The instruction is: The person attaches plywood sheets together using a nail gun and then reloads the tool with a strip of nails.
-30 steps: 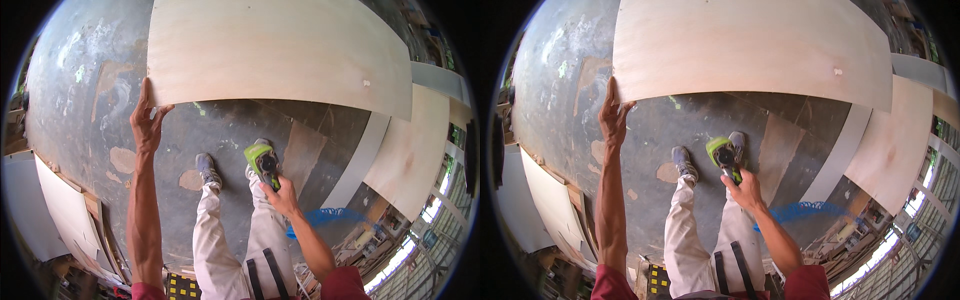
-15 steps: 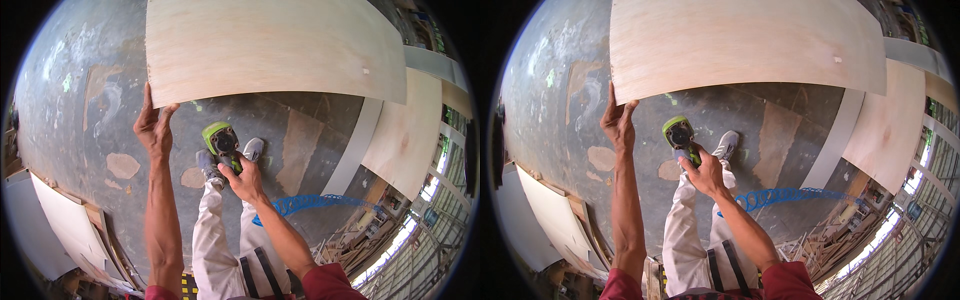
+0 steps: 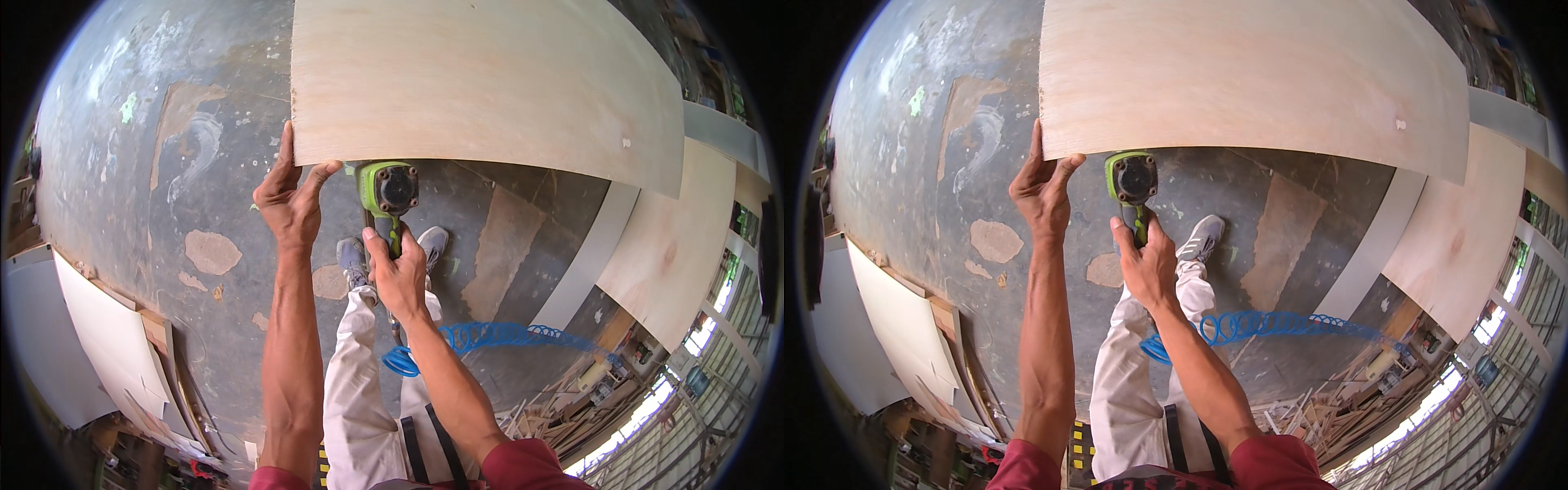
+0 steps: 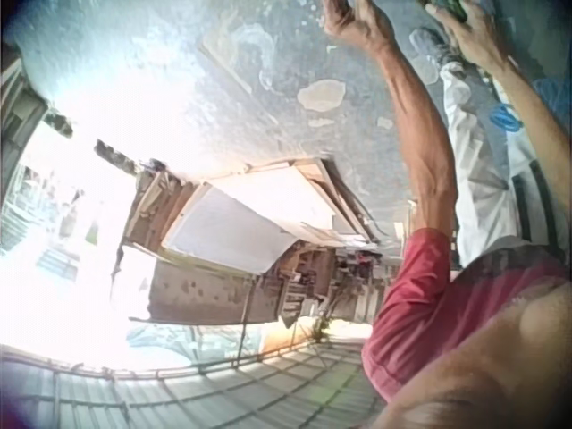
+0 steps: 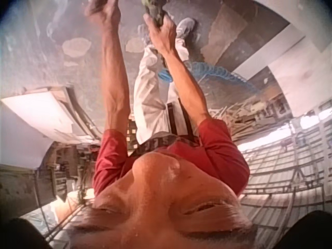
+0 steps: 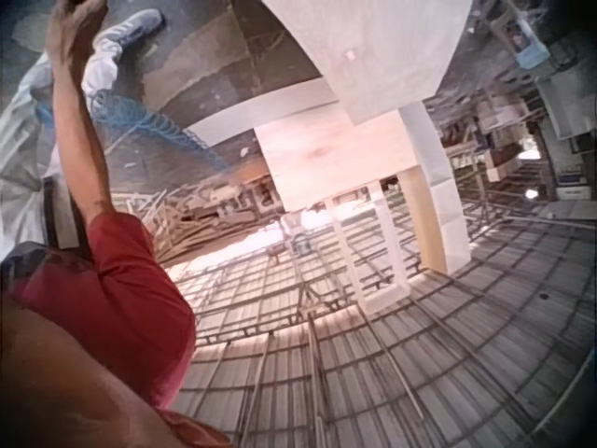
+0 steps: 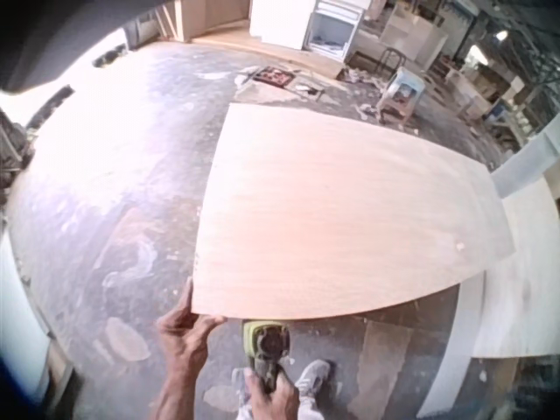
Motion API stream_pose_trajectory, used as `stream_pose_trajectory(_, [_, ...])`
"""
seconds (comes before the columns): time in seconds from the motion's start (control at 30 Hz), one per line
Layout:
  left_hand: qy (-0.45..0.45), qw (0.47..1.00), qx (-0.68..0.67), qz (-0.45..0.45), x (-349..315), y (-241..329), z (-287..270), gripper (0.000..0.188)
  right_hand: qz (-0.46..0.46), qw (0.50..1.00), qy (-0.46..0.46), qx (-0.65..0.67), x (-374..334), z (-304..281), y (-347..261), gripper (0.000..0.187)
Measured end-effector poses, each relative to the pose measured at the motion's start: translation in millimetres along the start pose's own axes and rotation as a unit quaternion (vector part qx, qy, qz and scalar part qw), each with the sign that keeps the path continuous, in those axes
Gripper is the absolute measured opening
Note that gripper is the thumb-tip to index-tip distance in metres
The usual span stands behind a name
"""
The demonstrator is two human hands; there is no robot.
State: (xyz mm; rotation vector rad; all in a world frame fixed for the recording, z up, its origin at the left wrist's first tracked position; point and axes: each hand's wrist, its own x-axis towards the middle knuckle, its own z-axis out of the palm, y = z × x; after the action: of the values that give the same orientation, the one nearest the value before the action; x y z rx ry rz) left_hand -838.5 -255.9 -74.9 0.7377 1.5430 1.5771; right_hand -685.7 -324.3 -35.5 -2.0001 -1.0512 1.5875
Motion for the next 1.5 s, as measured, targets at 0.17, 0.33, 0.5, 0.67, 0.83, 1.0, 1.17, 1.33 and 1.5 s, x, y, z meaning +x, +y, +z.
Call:
stream_pose_trajectory(0.17, [0.002, 1.000, 0.012, 0.020, 0, -8, 0, 0.072, 0.003, 1.000, -0.007, -0.019, -13, -2, 3, 0.047])
stream_pose_trajectory(0.33, [0.002, 0.996, 0.058, 0.062, -3, -13, -3, 0.070, -0.004, 0.999, -0.032, -0.029, -11, -16, -5, 0.049])
stream_pose_trajectory(0.5, [0.004, 0.996, 0.072, 0.051, -4, -20, -3, 0.069, -0.024, 0.997, -0.027, -0.067, -20, -45, 11, 0.052])
stream_pose_trajectory(0.67, [-0.001, 0.996, 0.080, 0.050, -5, -20, -7, 0.068, 0.071, 0.995, -0.015, 0.070, -46, -90, 15, 0.032])
stream_pose_trajectory(0.83, [-0.010, 0.992, 0.088, 0.085, -5, -21, -9, 0.056, 0.109, 0.985, 0.011, 0.136, -63, -159, -12, 0.031])
stream_pose_trajectory(1.0, [-0.009, 0.993, 0.078, 0.088, -4, -21, -6, 0.058, 0.061, 0.988, 0.047, 0.135, -56, -217, -59, 0.046])
stream_pose_trajectory(1.17, [-0.010, 0.993, 0.072, 0.098, -3, -23, -6, 0.057, 0.029, 0.991, 0.040, 0.121, -39, -243, -89, 0.049])
stream_pose_trajectory(1.33, [-0.010, 0.994, 0.058, 0.087, -4, -18, -4, 0.057, 0.036, 0.993, 0.017, 0.107, -30, -243, -102, 0.050])
stream_pose_trajectory(1.5, [-0.012, 0.993, 0.068, 0.095, -3, -24, -7, 0.060, 0.041, 0.993, 0.011, 0.110, -24, -237, -107, 0.047])
